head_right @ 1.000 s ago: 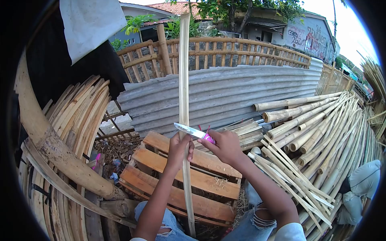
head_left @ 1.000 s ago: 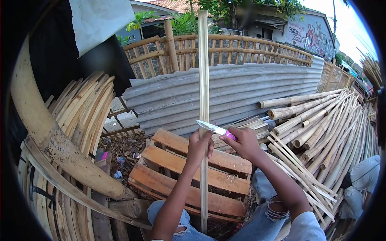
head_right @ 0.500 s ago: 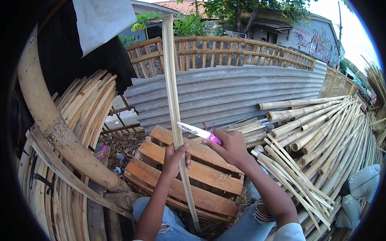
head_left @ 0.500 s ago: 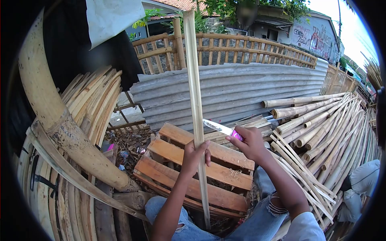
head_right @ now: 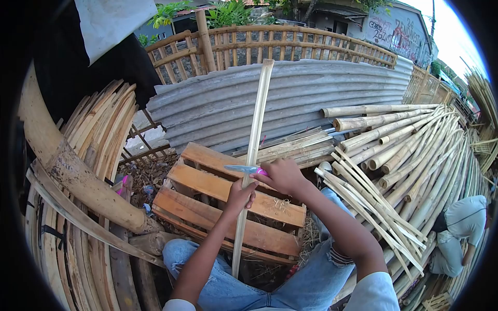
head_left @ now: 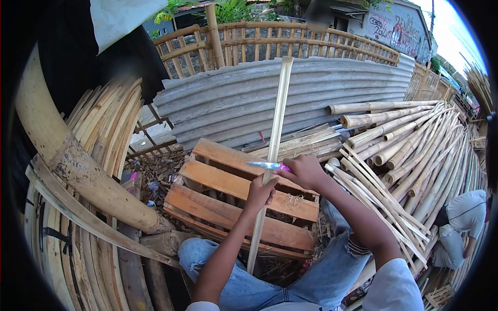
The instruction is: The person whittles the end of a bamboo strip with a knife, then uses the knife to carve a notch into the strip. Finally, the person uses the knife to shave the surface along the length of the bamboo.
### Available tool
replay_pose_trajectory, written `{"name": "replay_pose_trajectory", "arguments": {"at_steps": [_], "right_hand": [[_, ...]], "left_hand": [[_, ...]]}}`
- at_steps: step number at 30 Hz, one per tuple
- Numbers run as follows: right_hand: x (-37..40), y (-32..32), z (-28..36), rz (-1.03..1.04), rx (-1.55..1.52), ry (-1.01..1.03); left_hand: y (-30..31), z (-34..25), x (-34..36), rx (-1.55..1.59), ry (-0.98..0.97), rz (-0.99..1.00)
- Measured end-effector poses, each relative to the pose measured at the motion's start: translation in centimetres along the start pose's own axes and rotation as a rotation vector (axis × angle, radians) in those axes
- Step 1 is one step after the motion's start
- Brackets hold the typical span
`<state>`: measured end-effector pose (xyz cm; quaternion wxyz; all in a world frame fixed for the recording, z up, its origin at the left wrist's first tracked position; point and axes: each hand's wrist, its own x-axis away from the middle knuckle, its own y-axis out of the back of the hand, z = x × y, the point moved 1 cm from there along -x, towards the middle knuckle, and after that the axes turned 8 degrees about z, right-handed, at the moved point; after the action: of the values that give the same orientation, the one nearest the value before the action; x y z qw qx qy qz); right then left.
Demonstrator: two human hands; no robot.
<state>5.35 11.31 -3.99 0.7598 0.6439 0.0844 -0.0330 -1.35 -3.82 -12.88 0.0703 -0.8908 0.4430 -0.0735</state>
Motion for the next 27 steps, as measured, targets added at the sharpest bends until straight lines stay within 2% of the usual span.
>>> {"name": "replay_pose_trajectory", "arguments": {"at_steps": [2, 7, 9, 13, 15, 17, 18, 19, 22, 25, 27], "right_hand": [[0.6, -2.4, -0.5, 0.094, 0.038, 0.041], [1.5, -5.4, -1.0, 0.201, -0.048, -0.041], [1.7, -5.4, -1.2, 0.156, -0.012, -0.018], [0.6, -3.0, -3.6, -0.033, -0.1, -0.213], [0.8, -3.7, -3.8, -0.042, -0.056, -0.199], [1.6, -5.0, -2.5, 0.058, 0.004, -0.063], [1.9, -5.4, -1.9, 0.091, 0.094, 0.076], [1.4, -5.2, -2.5, 0.087, 0.092, 0.081], [-1.5, -2.7, -5.8, -0.096, -0.038, -0.233], [-1.1, -2.4, -5.1, 0.006, -0.112, -0.296], [0.9, -3.4, -2.2, 0.199, 0.135, -0.01]], "left_hand": [[0.0, 1.2, -0.1, -0.015, 0.029, -0.01], [-0.3, 2.4, 0.5, 0.048, 0.065, -0.023], [-0.5, 2.2, 0.6, 0.025, 0.089, -0.033], [-0.5, 2.1, 0.5, 0.021, 0.156, -0.044], [-0.5, 2.5, 0.5, 0.028, 0.166, -0.038], [-0.6, 2.5, 0.5, 0.026, 0.165, -0.036], [-0.8, 2.5, 0.8, 0.022, 0.134, -0.045], [-1.0, 2.6, 1.0, 0.019, 0.103, -0.056], [-0.7, 3.1, 1.1, 0.006, 0.118, -0.061], [-0.9, 2.7, 1.0, 0.025, 0.131, -0.051], [-1.0, 2.6, 0.9, 0.026, 0.131, -0.046]]}}
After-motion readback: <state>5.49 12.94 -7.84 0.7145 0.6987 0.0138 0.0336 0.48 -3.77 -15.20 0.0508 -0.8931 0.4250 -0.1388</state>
